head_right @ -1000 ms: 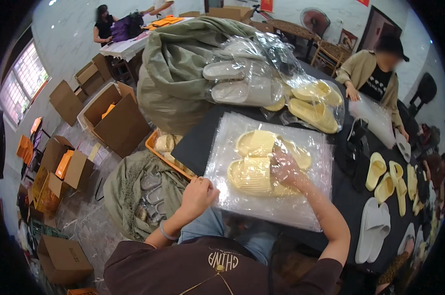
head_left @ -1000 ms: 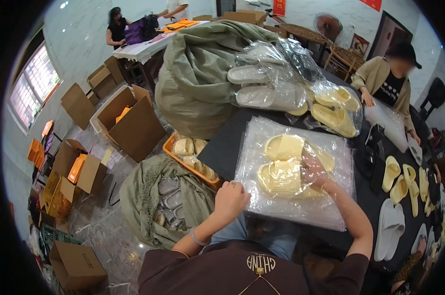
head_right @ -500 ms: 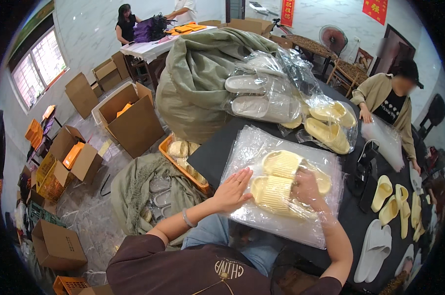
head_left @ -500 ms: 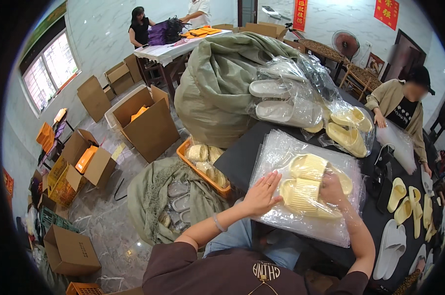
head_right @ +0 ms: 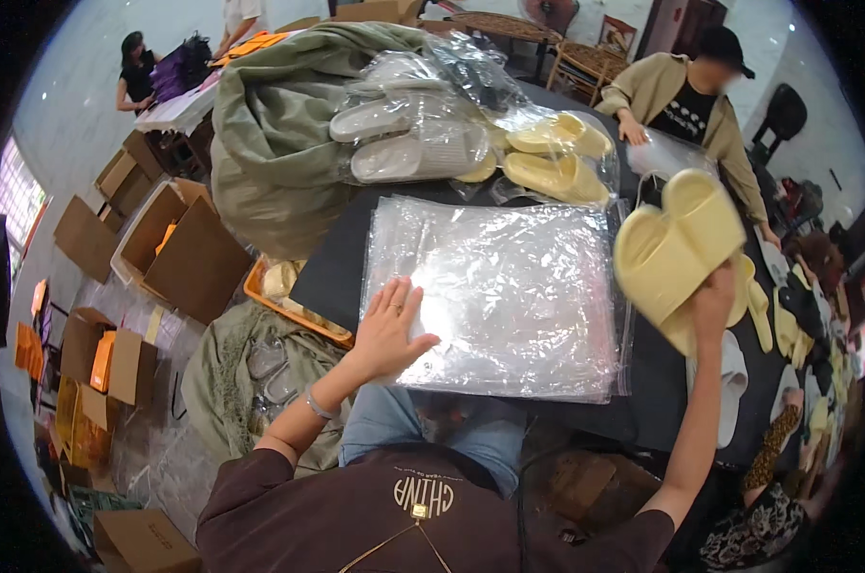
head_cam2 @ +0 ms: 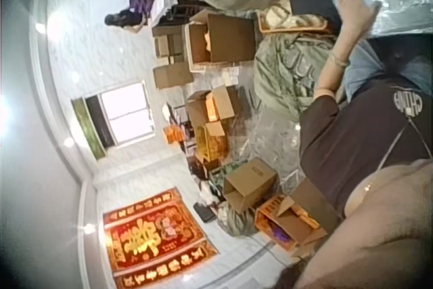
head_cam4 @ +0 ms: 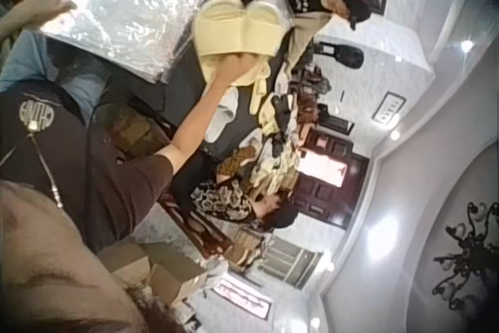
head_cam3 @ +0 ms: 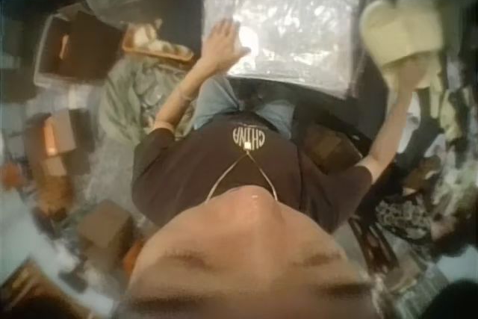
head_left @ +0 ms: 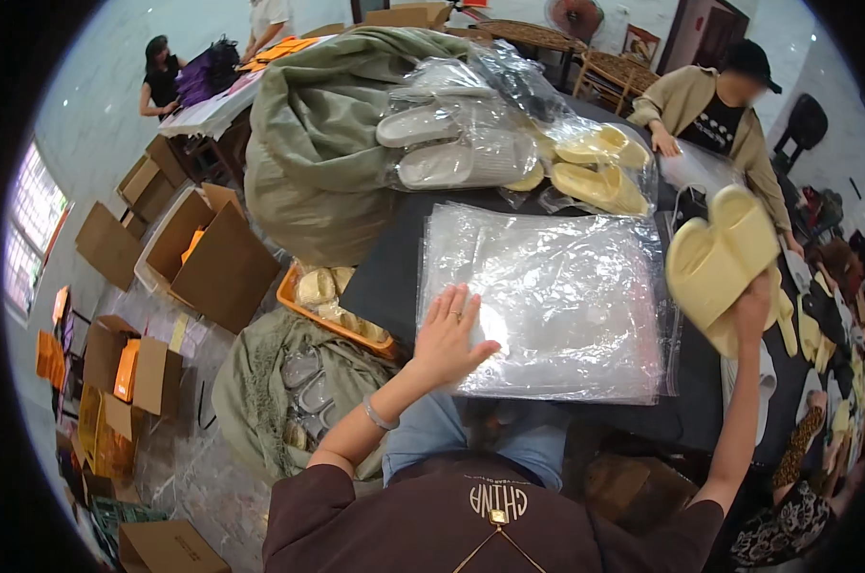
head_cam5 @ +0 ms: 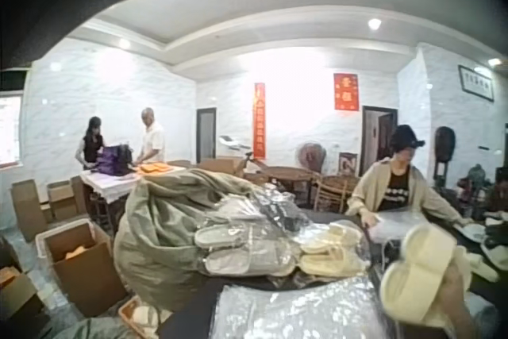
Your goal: The person unpacks yellow and white slippers from a large green sack and places them onto a table. They then wrap individual pairs of slippers in bubble wrap and arrange them on the table. Other people are visible in the background performing similar tasks.
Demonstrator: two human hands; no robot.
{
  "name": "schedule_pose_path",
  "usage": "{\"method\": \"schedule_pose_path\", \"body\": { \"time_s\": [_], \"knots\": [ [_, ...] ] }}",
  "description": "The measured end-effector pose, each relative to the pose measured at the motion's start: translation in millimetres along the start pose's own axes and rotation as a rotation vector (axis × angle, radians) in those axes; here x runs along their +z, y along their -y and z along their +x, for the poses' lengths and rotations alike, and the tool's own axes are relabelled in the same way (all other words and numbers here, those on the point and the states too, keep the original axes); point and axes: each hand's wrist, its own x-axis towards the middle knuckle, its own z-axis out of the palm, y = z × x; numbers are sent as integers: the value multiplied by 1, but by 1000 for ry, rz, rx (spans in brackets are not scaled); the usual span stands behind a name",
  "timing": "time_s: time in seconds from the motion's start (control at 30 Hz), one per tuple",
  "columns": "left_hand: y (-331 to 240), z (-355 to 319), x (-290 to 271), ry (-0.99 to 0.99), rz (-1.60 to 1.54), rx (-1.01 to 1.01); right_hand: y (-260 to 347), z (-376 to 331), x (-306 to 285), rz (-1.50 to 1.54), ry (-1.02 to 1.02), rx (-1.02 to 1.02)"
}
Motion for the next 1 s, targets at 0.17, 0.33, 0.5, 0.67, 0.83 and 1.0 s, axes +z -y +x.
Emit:
{"method": "schedule_pose_path", "body": {
  "time_s": [0.17,0.33,0.5,0.67,0.83,1.0],
  "knots": [
    [-5,12,-1,35,93,11,12,33,-54,164,-257,143],
    [0,15,2,-64,148,23,174,35,10,982,-188,372],
    [12,41,-2,-168,20,233,230,-9,95,418,309,-112],
    [35,68,4,-422,-540,38,266,-67,168,494,543,53],
    [82,131,20,-492,-79,-399,275,-81,181,481,470,-68],
    [69,136,12,-635,-242,-399,253,-75,188,348,435,-17]
  ]
}}
